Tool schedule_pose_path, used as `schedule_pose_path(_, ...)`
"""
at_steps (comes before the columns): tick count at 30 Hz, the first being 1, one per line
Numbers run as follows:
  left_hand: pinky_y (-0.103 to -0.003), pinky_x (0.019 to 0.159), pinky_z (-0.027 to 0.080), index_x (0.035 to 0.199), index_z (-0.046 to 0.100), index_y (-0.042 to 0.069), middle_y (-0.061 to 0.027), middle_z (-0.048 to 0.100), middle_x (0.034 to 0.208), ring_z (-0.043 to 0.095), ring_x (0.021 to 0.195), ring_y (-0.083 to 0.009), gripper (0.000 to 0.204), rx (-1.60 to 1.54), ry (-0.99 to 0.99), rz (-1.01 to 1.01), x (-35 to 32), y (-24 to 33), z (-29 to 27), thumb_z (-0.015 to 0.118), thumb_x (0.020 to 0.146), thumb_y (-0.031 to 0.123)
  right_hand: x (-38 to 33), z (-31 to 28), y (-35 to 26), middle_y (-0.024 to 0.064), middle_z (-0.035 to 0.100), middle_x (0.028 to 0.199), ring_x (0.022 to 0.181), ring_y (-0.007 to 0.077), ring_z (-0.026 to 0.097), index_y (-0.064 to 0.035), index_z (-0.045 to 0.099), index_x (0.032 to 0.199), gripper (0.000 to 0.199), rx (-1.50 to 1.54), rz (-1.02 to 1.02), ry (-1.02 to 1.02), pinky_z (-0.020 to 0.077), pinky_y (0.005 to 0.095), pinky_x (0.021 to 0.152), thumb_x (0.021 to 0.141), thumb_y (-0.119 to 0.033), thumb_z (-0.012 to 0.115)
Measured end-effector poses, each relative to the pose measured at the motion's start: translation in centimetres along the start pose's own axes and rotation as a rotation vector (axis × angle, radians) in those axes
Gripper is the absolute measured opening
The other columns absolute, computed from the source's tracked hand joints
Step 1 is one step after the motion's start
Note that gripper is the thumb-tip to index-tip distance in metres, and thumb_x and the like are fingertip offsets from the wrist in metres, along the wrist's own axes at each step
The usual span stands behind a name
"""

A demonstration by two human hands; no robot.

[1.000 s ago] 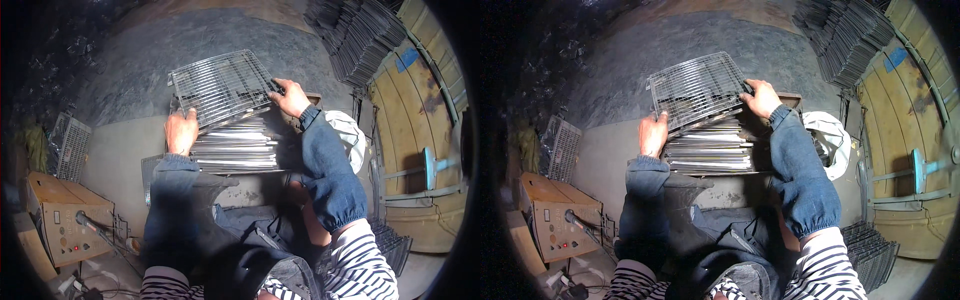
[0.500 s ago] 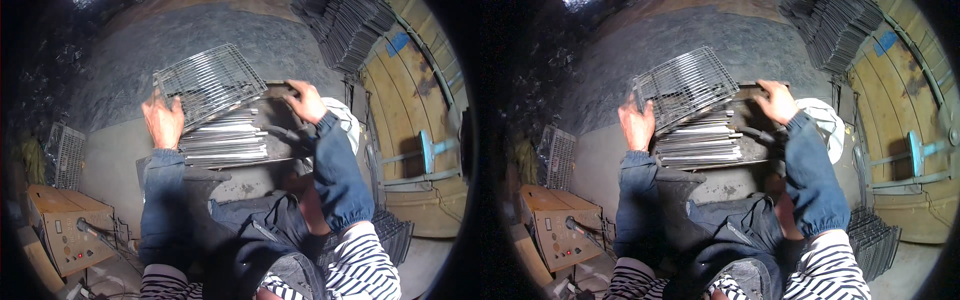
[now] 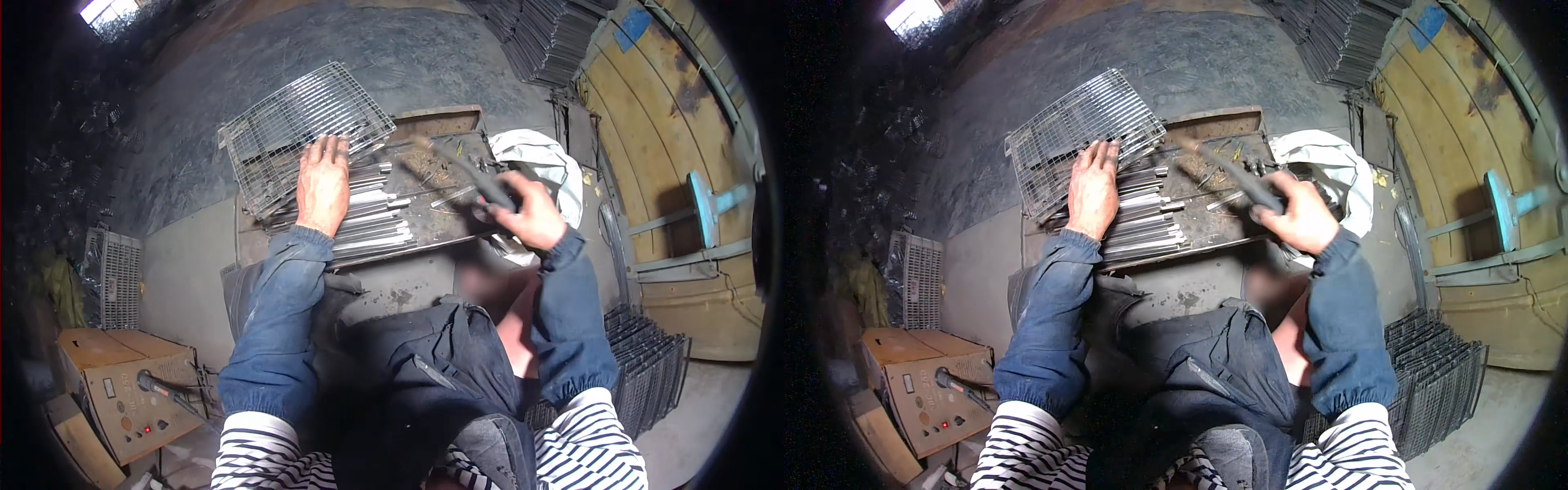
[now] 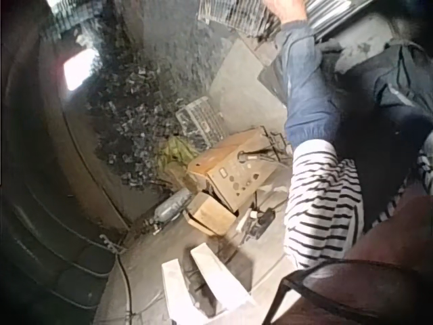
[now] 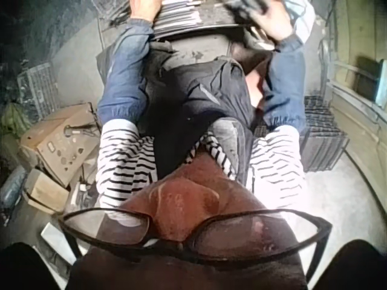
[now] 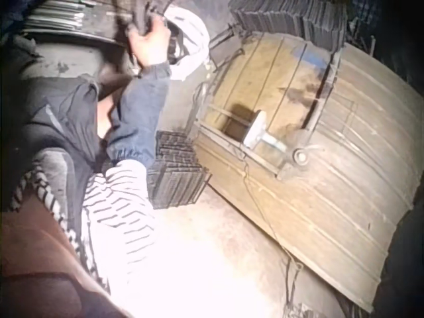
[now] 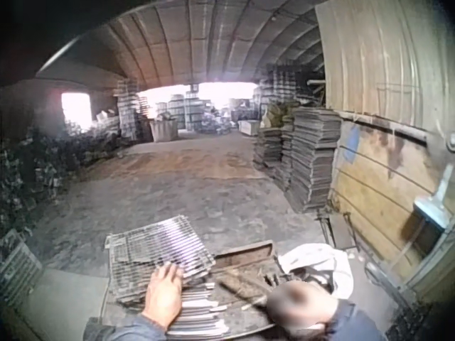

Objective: Welding metal rods into a frame to create a finished metal grid.

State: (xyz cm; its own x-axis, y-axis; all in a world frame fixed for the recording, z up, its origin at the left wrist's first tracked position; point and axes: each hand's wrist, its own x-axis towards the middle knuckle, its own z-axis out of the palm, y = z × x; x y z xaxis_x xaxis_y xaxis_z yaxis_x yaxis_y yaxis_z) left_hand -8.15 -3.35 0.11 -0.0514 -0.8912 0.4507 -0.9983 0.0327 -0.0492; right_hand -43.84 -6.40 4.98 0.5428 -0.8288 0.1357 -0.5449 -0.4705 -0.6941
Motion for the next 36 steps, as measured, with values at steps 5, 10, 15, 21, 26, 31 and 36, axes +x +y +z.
schedule_pose_path(5, -0.047, 0.12, 0.031, 0.14, 0.052, -0.001, -0.0191, 0.057, 0.139, 0.047, 0.138, -0.031, 0.049, 0.07, 0.0, 0.028, 0.4, 0.6, 0.7, 0.048, 0.092, 0.006, -2.2, 1.8, 0.6, 0.0172, 0.072, 0.098, 0.083, 0.0206, 0.07, 0.0073, 0.058, 0.13, 0.051, 0.118, -0.009, 0.019, 0.0546, 0.0322, 0.081, 0.088, -0.015, 0.073)
schedule_pose_path(10, -0.048, 0.12, 0.031, 0.141, 0.052, -0.002, -0.0201, 0.056, 0.141, 0.047, 0.139, -0.0319, 0.051, 0.094, -0.022, 0.037, 0.3, 0.5, 0.5, 0.048, 0.09, 0.002, -0.7, 4.4, 0.6, 0.0228, 0.073, 0.1, 0.087, 0.0225, 0.072, 0.0083, 0.06, 0.128, 0.052, 0.133, 0.023, 0.093, 0.0547, 0.0331, 0.081, 0.091, -0.025, 0.074)
schedule_pose_path(15, -0.048, 0.119, 0.031, 0.14, 0.052, -0.003, -0.0203, 0.057, 0.14, 0.047, 0.138, -0.0318, 0.051, 0.074, -0.015, 0.038, 0.4, 0.5, 0.5, 0.048, 0.089, 0.001, 0.2, 4.7, 0.3, 0.0289, 0.07, 0.106, 0.098, 0.0367, 0.072, 0.0083, 0.058, 0.131, 0.057, 0.15, 0.05, 0.074, 0.0542, 0.0388, 0.088, 0.094, -0.033, 0.07)
schedule_pose_path(21, -0.048, 0.119, 0.031, 0.14, 0.052, -0.003, -0.0204, 0.057, 0.14, 0.047, 0.139, -0.0316, 0.051, 0.089, -0.016, 0.043, 0.3, 0.4, 0.7, 0.049, 0.089, 0.002, 0.3, 4.5, -0.2, 0.028, 0.071, 0.103, 0.095, 0.0365, 0.072, 0.0066, 0.059, 0.13, 0.056, 0.112, 0.088, 0.069, 0.0546, 0.0397, 0.086, 0.094, -0.034, 0.069)
schedule_pose_path(26, -0.048, 0.119, 0.032, 0.14, 0.052, -0.003, -0.0204, 0.057, 0.14, 0.048, 0.138, -0.031, 0.05, 0.095, -0.015, 0.041, 0.3, 0.5, 0.5, 0.048, 0.09, 0.002, 0.4, 4.6, -0.3, 0.0274, 0.071, 0.102, 0.093, 0.0358, 0.072, 0.0067, 0.059, 0.13, 0.055, 0.122, 0.1, 0.052, 0.0547, 0.0394, 0.084, 0.094, -0.034, 0.07)
schedule_pose_path(31, -0.048, 0.119, 0.032, 0.14, 0.051, -0.003, -0.0236, 0.054, 0.143, 0.046, 0.138, -0.0339, 0.051, 0.042, -0.042, 0.068, 0.0, 0.1, 0.4, 0.049, 0.09, 0.006, 0.7, 5.1, 0.1, 0.0218, 0.073, 0.1, 0.08, 0.0244, 0.072, 0.006, 0.061, 0.128, 0.05, 0.147, 0.018, 0.091, 0.0549, 0.0353, 0.075, 0.093, -0.027, 0.071)
schedule_pose_path(36, -0.046, 0.12, 0.031, 0.142, 0.05, -0.004, -0.0212, 0.051, 0.147, 0.045, 0.14, -0.0324, 0.053, 0.138, -0.059, 0.061, 0.3, 0.3, 1.1, 0.049, 0.09, 0.005, 0.8, 5.5, 0.8, 0.0259, 0.071, 0.101, 0.094, 0.0369, 0.072, 0.0036, 0.063, 0.124, 0.044, 0.159, -0.088, 0.164, 0.0546, 0.0403, 0.082, 0.094, -0.027, 0.07)
